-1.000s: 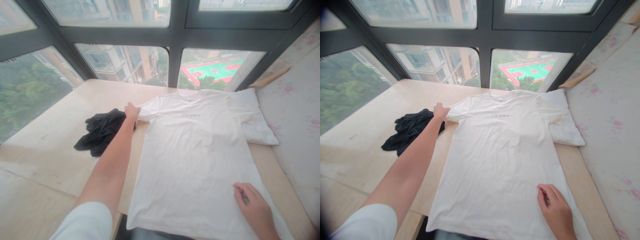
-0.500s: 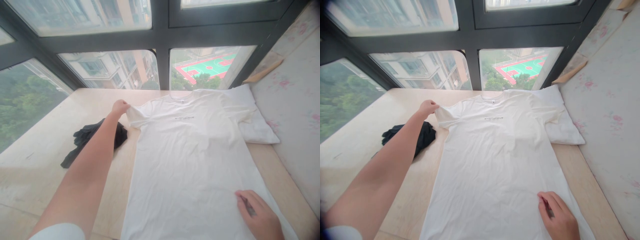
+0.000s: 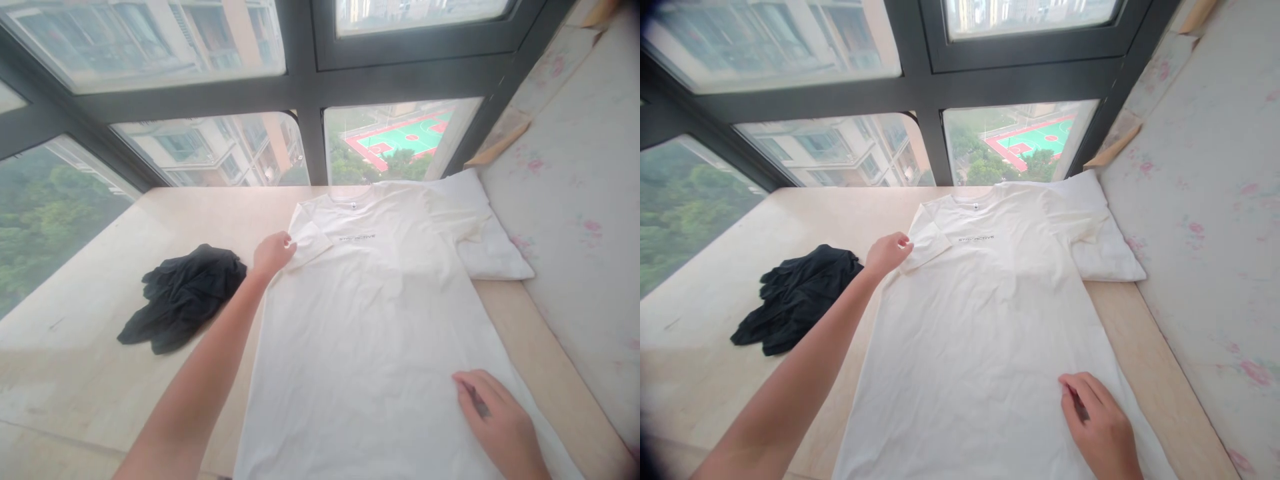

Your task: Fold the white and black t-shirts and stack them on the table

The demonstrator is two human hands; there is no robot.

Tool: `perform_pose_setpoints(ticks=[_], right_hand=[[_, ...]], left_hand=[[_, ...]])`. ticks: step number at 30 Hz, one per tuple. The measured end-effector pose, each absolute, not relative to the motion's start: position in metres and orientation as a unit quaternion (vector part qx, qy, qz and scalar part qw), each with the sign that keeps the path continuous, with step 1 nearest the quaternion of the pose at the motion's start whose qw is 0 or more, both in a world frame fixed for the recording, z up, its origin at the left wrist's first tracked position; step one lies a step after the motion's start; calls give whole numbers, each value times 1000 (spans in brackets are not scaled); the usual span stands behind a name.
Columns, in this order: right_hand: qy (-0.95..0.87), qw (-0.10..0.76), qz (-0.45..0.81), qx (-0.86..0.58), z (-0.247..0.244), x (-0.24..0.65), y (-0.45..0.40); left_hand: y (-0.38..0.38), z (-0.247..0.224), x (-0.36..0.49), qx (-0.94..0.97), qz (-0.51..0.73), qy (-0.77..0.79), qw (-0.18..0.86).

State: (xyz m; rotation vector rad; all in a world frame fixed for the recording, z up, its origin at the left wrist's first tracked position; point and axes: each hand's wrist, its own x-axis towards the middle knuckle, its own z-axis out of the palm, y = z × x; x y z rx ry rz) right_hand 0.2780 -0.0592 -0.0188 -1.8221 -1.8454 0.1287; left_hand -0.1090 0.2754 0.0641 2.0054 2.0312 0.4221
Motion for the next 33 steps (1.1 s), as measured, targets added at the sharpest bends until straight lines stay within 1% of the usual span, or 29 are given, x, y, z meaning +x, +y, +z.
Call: perform_pose_setpoints(ticks=[4, 9, 12, 15, 19, 21, 23, 25, 27, 30, 33], right_hand=[[-678, 273, 48, -681, -20, 279, -59], [-678, 283, 27, -678, -19, 278, -58], [-670, 278, 36, -687, -20, 277, -59], [-645, 266, 73, -712, -24, 282, -61], [-585, 219, 181, -760, -12, 288, -41], [-565, 221, 208, -767, 8, 278, -10], [-573, 247, 215, -751, 33, 255, 38], [-604, 284, 243, -704, 56, 219, 101], [-644, 290, 275, -652, 68, 178, 174], [-678, 268, 281, -624, 66, 118, 284], [-664, 238, 315, -635, 49, 71, 366]], left_hand=[[263, 42, -141, 654, 155, 732, 114], [259, 27, -158, 635, 169, 734, 172], [249, 23, -159, 656, 177, 710, 186], [234, 19, -153, 678, 182, 694, 157], [226, 15, -142, 680, 203, 698, 94], [227, 12, -141, 678, 215, 698, 80], [230, 9, -144, 679, 226, 694, 79], [232, 5, -151, 677, 238, 692, 83], [233, 1, -159, 670, 252, 692, 91], [234, -3, -166, 664, 266, 691, 104], [234, -3, -166, 679, 266, 675, 108]])
